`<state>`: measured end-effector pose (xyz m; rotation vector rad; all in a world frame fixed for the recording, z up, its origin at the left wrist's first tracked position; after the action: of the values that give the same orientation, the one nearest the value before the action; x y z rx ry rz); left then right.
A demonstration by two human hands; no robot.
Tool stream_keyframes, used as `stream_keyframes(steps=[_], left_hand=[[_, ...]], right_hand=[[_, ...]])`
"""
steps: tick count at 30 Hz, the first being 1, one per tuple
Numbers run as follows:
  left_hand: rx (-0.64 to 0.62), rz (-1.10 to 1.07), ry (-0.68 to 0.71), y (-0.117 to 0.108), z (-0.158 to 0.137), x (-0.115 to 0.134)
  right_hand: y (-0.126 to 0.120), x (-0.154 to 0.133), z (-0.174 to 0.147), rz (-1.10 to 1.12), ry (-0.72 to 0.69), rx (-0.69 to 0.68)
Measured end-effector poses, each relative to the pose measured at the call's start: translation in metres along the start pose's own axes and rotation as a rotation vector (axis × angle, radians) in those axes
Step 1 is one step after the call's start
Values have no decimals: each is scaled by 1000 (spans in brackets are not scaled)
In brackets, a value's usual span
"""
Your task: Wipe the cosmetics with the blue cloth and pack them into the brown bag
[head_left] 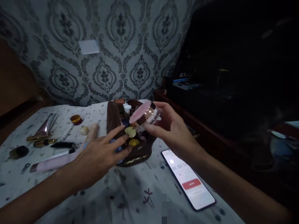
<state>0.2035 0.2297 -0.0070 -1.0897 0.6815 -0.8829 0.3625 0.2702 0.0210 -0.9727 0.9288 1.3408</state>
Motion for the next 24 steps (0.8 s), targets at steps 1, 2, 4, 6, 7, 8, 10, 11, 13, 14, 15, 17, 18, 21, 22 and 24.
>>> stream_keyframes(steps=[1, 2, 4, 6, 7, 8, 10, 11, 13, 14, 15, 17, 18, 21, 22, 24], left_hand=[[-18, 23, 44, 3, -3, 2], [-30, 43, 81, 6, -6, 4], [-20, 62, 120, 9, -11, 5], [-1, 63, 148, 11, -14, 6], [11, 65, 153, 12, -14, 7], [23, 66, 148, 13, -15, 6], [46, 54, 123, 15, -18, 4], [52, 48, 100, 17, -20, 2], [57, 44, 78, 19, -24, -1], [58, 44, 81, 19, -26, -2], [68, 45, 90, 19, -28, -2], [89, 47, 115, 19, -30, -3], [100, 51, 130, 19, -30, -4], [123, 68, 141, 19, -28, -5], [124, 66, 128, 18, -27, -5], [119, 45, 91, 17, -25, -6]], right_hand=[[-3, 0, 0, -17, -9, -13], [-5, -1, 0, -32, -18, -32], [-7, -5, 0, -78, -51, -76], [-7, -13, 1, -159, -116, -109], [-7, -16, 3, -207, -153, -120], [-7, -19, 4, -255, -181, -126], [-7, -20, 7, -327, -209, -140], [-7, -19, 9, -352, -208, -146], [-9, -16, 13, -380, -198, -151], [-11, -16, 16, -385, -194, -157], [-11, -16, 19, -388, -193, -167], [-10, -16, 25, -404, -196, -199], [-8, -16, 27, -413, -204, -218], [0, -16, 35, -450, -239, -271], [4, -16, 37, -467, -269, -285], [13, -17, 41, -530, -361, -308]])
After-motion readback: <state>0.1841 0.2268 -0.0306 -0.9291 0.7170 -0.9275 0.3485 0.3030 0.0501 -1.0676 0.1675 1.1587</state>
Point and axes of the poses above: each hand's wrist, its own z-axis towards the middle knuckle, its own y-axis out of the palm, x = y × z, the point moved 9 cm from there along z, towards the middle knuckle, and after that the axes turned 11 degrees about -z, right-handed, at the moved point
